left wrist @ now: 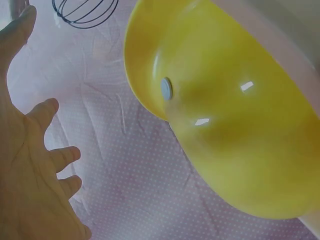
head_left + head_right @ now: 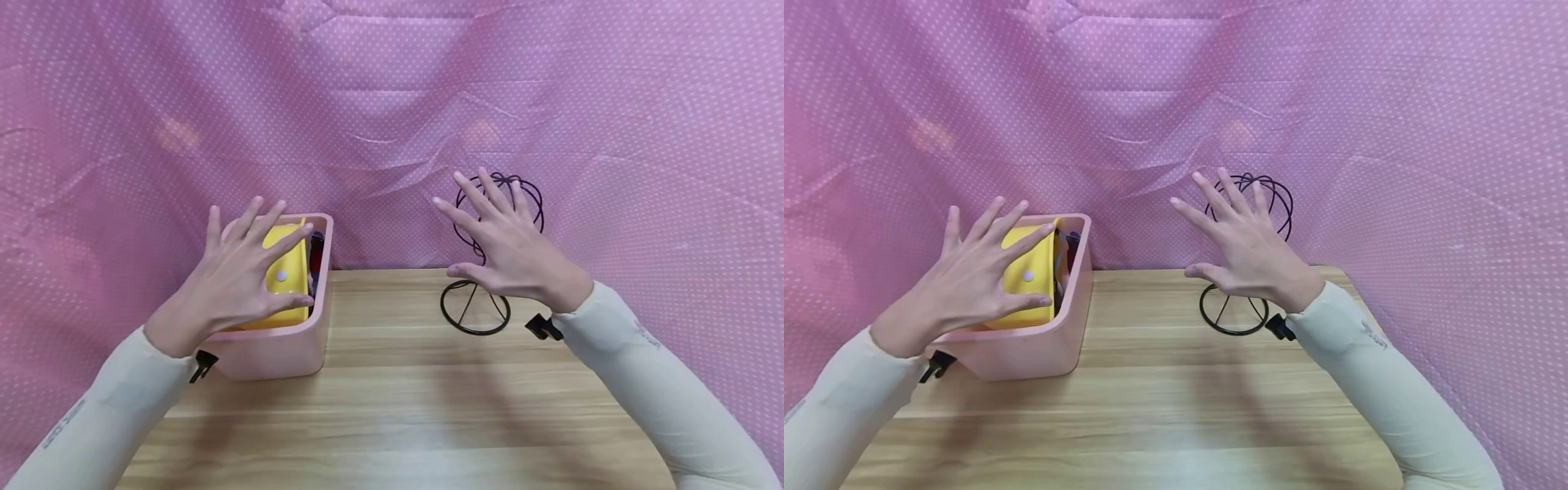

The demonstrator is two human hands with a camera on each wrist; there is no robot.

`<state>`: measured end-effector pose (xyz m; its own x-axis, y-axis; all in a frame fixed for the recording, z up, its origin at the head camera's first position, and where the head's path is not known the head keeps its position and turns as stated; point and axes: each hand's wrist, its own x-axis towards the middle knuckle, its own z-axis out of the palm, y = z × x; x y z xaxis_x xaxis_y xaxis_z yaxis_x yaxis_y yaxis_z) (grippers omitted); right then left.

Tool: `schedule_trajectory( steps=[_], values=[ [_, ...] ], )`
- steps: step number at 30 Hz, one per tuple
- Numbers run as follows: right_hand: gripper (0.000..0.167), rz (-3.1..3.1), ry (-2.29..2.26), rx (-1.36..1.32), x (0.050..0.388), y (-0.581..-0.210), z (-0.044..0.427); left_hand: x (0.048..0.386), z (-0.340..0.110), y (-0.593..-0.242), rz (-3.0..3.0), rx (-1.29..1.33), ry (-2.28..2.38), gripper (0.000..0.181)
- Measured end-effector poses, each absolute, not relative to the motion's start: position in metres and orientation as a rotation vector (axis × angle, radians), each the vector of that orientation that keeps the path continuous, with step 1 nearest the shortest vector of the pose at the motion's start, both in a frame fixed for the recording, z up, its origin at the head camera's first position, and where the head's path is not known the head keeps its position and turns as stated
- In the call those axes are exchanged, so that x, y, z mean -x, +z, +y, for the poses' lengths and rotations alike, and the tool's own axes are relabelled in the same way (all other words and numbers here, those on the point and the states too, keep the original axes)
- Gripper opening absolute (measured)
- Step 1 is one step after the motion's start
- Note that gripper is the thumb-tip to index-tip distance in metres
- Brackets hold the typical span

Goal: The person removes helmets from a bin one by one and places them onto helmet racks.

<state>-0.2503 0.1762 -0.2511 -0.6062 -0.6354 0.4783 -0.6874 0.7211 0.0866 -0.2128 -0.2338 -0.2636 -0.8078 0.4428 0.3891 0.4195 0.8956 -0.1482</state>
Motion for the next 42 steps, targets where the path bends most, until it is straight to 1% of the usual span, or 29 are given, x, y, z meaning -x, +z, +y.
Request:
schedule_trajectory(
  steps=[24, 42],
  values=[
    [0.09, -2.416, 0.152, -1.117, 0.26, -0.252, 0.131, 0.2, -0.266, -0.271, -2.631, 0.57, 0.014, 0.098],
    [0.09, -2.432, 0.179, -1.16, 0.265, -0.255, 0.099, 0.184, -0.295, -0.282, -2.683, 0.463, -0.001, 0.096]
  ],
)
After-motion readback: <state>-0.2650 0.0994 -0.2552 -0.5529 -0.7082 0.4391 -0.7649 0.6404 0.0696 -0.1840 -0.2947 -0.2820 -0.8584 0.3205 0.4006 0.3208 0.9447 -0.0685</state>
